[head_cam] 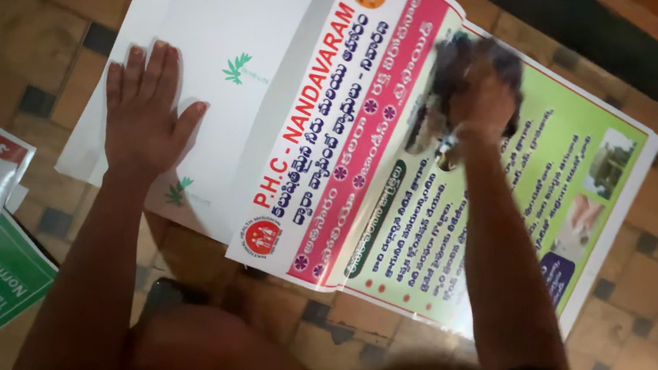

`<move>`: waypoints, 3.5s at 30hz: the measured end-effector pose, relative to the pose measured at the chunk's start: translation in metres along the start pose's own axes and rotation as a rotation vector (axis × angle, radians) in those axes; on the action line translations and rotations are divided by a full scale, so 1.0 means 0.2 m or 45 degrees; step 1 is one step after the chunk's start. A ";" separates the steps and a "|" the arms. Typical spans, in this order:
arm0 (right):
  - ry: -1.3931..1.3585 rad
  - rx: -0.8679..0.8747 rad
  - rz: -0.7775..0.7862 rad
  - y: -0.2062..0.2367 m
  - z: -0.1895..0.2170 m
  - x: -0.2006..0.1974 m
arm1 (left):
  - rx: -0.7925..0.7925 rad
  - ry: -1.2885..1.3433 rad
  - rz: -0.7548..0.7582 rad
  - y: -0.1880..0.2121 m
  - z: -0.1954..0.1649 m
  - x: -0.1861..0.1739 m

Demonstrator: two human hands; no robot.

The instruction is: The person sits on the floor and wipes the surface of a laminated health poster with a dark cloth. They then peel a white protective backing sheet off the poster and pull thin white edge strips away from its borders, stacking the finished poster with others.

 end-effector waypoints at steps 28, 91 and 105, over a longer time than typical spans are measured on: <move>-0.176 0.029 0.127 1.21 0.21 -0.12 | 0.672 -0.084 0.544 -0.01 -1.32 -0.08; -0.069 -0.262 0.112 1.64 0.72 -0.35 | 0.224 0.058 0.030 0.00 -0.33 0.08; -0.134 0.189 -0.033 0.21 0.15 0.05 | 0.227 0.021 -0.004 -0.02 -0.34 0.06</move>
Point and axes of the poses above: each hand's wrist, its own y-axis away from the middle knuckle, its own x-axis out of the palm, z = x × y, the point moved 9 cm from there along -y, towards the middle knuckle, and after that the axes turned 2 degrees about -y, right-handed, at the moved point
